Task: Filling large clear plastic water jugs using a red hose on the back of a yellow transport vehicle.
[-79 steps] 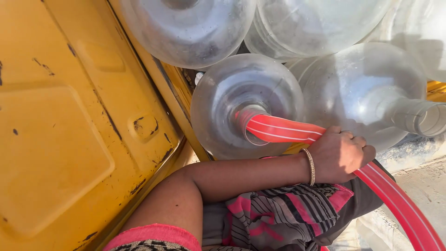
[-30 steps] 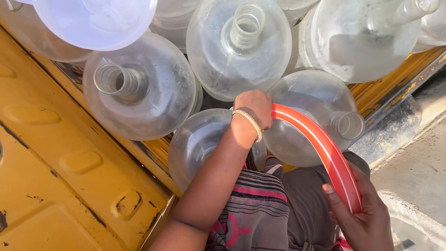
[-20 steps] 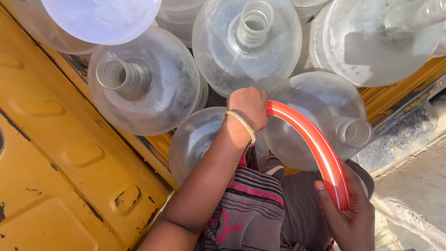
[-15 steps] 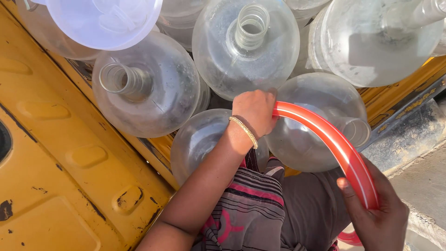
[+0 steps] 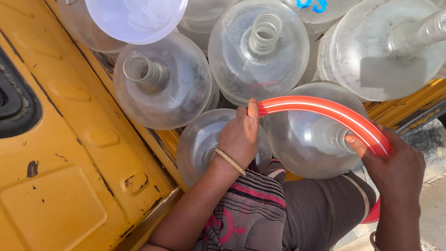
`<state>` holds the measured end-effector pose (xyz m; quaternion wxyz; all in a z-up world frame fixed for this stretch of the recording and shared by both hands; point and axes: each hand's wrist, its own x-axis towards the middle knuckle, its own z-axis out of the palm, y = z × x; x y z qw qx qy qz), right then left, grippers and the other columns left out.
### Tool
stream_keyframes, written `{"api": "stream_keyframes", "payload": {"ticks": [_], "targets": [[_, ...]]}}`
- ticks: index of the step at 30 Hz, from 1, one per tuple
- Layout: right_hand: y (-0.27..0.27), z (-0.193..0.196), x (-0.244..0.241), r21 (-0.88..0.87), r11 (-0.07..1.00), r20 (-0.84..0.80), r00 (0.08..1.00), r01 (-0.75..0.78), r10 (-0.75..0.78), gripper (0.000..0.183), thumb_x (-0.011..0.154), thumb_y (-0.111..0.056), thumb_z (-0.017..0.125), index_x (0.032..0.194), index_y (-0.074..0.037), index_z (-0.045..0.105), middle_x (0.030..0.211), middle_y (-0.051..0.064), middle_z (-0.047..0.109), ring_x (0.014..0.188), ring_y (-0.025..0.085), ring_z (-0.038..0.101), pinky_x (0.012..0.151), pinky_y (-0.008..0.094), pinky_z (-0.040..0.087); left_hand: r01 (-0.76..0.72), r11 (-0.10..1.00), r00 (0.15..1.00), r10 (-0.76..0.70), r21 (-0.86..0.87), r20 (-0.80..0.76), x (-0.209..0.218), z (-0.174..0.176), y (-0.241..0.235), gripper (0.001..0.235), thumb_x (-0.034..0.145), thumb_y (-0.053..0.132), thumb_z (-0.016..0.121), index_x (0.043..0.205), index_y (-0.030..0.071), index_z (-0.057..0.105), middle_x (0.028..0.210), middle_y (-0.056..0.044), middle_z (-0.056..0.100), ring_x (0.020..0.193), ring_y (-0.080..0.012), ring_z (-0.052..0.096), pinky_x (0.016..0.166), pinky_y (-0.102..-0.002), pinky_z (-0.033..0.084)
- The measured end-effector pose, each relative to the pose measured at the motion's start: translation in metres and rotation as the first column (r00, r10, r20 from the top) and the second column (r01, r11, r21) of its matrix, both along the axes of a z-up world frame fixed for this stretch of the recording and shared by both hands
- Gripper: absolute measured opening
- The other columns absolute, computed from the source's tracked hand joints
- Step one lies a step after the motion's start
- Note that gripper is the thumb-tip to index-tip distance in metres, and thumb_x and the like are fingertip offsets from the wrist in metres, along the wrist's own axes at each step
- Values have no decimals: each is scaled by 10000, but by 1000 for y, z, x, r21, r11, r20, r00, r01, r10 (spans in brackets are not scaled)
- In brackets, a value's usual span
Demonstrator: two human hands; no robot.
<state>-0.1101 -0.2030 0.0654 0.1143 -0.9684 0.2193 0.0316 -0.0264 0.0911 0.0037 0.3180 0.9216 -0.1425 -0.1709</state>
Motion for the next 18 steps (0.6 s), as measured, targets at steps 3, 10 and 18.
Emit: {"api": "stream_keyframes", "payload": {"ticks": [3, 10, 18], "targets": [[-14, 1, -21, -1, 995, -88, 991, 97, -96, 581, 844, -534, 859, 1164, -55, 782, 774, 150, 740, 764, 284, 726, 747, 406, 541, 76, 994, 997, -75, -81, 8, 7, 8, -2, 757, 780, -73, 597, 1492, -47, 338, 1094, -280, 602, 838, -432, 686, 696, -500, 569], [-17, -10, -130, 123, 921, -256, 909, 369, -330, 574, 803, -528, 821, 1137, -62, 792, 719, 144, 705, 691, 238, 750, 749, 410, 563, 372, 907, 923, -384, -196, -24, 15, 4, -6, 741, 739, -59, 626, 1438, 12, 391, 1114, -259, 631, 905, -439, 682, 731, -510, 555], [-5, -70, -246, 227, 732, -395, 747, 643, -535, 630, 760, -413, 877, 1260, -59, 729, 823, 155, 803, 800, 217, 781, 820, 380, 588, 629, 769, 746, -638, -114, -192, 7, -18, -27, 779, 704, 29, 753, 1398, 55, 398, 1228, -222, 620, 1049, -410, 666, 850, -471, 560]]}}
